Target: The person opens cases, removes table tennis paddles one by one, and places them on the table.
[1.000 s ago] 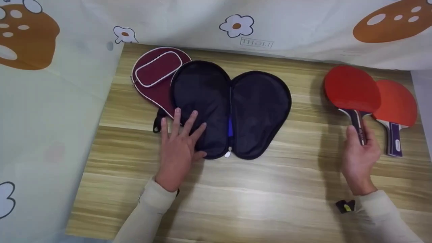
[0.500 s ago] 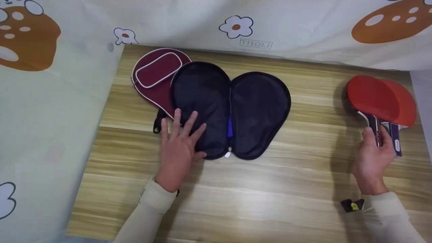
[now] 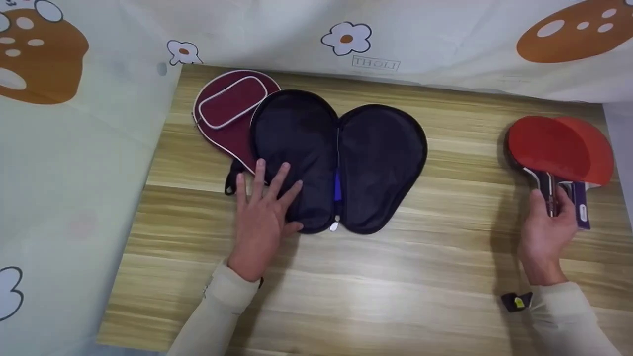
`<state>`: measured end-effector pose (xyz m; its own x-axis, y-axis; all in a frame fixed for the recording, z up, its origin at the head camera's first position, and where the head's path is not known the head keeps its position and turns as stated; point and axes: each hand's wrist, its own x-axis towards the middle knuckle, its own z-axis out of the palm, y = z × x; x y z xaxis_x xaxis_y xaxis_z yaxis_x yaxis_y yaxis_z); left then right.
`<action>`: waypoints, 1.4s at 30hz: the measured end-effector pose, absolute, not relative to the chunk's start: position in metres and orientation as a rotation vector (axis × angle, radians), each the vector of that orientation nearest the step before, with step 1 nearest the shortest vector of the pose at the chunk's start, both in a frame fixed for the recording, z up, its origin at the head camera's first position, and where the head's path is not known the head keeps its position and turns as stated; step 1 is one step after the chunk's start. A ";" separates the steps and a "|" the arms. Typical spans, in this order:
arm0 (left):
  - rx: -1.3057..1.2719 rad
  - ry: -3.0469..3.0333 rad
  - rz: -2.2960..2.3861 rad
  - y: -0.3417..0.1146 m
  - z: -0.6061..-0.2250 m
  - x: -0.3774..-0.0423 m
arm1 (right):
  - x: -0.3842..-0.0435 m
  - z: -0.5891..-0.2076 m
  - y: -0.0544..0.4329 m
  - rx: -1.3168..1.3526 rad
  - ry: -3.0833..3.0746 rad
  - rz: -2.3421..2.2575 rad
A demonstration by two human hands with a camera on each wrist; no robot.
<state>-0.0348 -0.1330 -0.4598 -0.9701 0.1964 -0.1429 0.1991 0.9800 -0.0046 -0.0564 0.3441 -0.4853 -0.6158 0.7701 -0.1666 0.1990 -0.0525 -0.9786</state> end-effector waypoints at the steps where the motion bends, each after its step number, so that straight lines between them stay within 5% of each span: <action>1: 0.299 2.986 -0.028 -0.133 -0.460 -0.035 | -0.056 -0.486 0.345 -1.031 -1.831 1.683; 11: 0.293 2.976 -0.027 -0.133 -0.462 -0.034 | -0.052 -0.491 0.353 -1.082 -2.410 1.329; 18: 0.295 2.973 -0.012 -0.133 -0.462 -0.033 | -0.048 -0.488 0.361 -0.859 -2.879 0.936; 42: 0.317 3.012 0.005 -0.134 -0.461 -0.033 | -0.046 -0.478 0.359 -0.656 -3.020 0.684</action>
<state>-0.0335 -0.1337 -0.4611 -0.9717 0.2080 -0.1117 0.2076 0.9781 0.0153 -0.0457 0.3593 -0.4775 -0.9139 0.3902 -0.1116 0.4002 0.8209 -0.4073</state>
